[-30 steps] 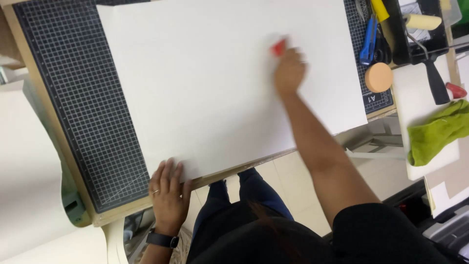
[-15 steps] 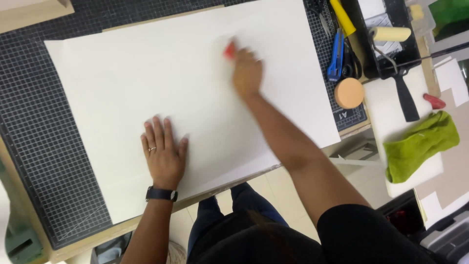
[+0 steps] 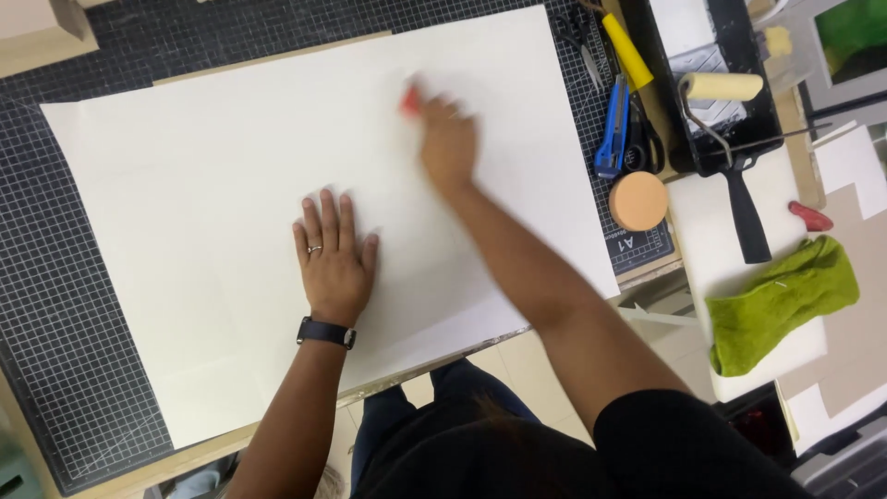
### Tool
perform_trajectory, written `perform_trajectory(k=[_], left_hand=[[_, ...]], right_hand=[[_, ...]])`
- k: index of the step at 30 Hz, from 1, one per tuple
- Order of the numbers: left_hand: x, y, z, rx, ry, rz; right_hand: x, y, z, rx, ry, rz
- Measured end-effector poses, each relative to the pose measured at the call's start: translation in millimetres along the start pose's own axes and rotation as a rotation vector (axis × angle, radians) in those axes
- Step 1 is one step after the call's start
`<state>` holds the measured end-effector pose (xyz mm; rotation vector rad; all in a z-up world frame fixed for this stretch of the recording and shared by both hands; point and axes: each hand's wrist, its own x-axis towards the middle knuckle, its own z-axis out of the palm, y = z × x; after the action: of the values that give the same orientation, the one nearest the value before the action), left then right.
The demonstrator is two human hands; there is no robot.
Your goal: Applying glue to a cardboard panel using a roller and then adhering a white paper sheet, smoothing it out with a hand tool.
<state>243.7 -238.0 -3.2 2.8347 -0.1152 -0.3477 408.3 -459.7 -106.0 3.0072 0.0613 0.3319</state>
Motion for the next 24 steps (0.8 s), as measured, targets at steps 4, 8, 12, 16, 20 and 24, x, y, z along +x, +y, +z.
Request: perform_trajectory(k=[4,8,12,16,20,24], left_hand=[[-4,2,-5,0.034,-0.01,0.0],[-2,5,-4,0.019,0.006,0.002],[-6,0,-1,0.047,-0.027,-0.002],[-3,1,2,0.051,-0.033,-0.008],[-6,0,-1,0.039,-0.027,-0.012],[-6,0,0,0.015,-0.027,0.005]], right_hand=[[33,99,-17,-0.18,-0.065,0.18],[-33,36,-33,-0.045,-0.019,0.231],[-140,-61,-125,0.322,0.068,-0.208],[-90,42,-86,0.178,0.078,-0.034],[-74,76,-63,-0.081,0.053,0.243],[-143,-55,-100,0.198,-0.186,0.104]])
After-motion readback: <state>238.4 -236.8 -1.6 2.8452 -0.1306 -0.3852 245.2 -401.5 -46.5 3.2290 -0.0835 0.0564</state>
